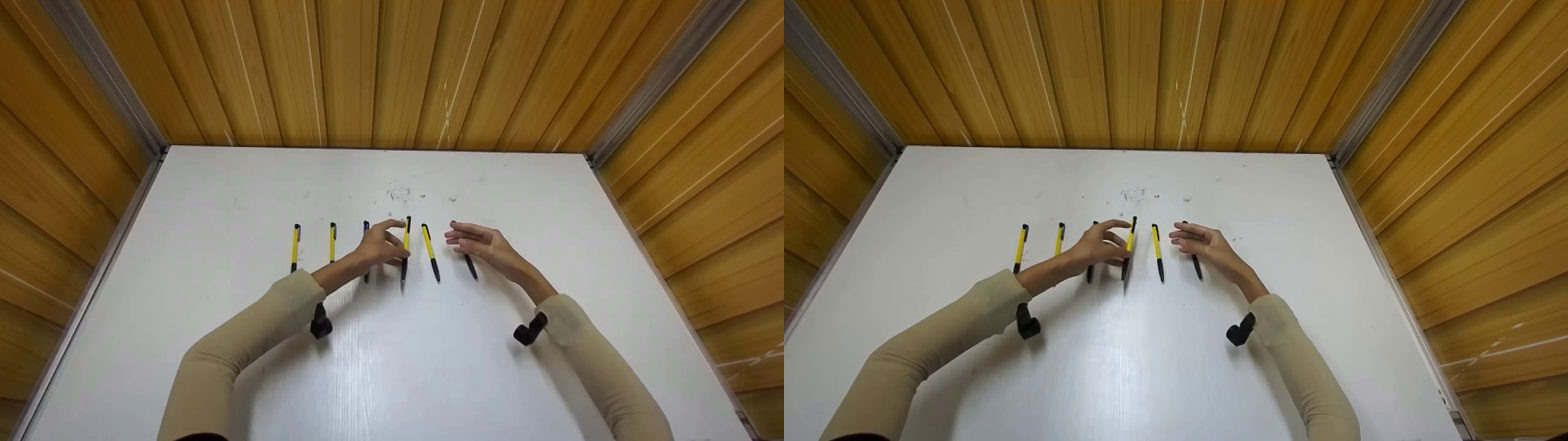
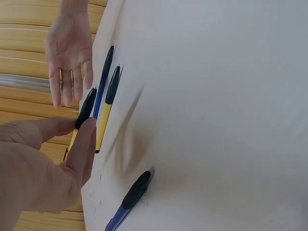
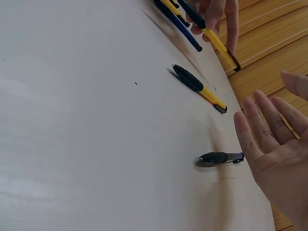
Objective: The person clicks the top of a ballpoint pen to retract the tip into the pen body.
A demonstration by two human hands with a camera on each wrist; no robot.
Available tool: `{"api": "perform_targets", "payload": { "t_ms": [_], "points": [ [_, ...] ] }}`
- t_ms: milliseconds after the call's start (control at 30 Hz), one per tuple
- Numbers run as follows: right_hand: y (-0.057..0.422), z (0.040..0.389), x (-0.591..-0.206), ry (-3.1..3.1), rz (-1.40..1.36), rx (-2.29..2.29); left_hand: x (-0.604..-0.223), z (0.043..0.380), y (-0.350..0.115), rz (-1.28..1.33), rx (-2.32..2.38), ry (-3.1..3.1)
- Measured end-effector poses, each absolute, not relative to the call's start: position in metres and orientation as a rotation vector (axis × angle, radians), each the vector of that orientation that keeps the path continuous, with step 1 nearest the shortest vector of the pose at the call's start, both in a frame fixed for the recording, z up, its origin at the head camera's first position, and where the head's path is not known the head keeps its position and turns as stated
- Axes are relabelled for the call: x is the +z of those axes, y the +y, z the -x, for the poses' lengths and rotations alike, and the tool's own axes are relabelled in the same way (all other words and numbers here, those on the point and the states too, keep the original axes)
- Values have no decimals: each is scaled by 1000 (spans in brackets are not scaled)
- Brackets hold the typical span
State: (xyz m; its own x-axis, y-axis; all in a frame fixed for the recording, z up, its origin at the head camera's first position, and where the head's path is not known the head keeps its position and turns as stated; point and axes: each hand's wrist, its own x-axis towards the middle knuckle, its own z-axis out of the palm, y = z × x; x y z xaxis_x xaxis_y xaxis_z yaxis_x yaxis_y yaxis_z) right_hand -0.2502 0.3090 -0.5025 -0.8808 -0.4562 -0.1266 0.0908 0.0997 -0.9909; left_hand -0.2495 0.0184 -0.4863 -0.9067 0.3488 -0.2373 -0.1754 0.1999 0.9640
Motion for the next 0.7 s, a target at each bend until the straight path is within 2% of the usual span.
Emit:
{"api": "perform_targets", "payload": {
  "t_ms": [267,700],
  "points": [
    [306,251,-503,1995,360,-1828,-479,241,-1,-123,1950,1865],
    [293,253,-500,2015,397,-1821,-486,234,-23,-87,1970,1827]
  ]
}}
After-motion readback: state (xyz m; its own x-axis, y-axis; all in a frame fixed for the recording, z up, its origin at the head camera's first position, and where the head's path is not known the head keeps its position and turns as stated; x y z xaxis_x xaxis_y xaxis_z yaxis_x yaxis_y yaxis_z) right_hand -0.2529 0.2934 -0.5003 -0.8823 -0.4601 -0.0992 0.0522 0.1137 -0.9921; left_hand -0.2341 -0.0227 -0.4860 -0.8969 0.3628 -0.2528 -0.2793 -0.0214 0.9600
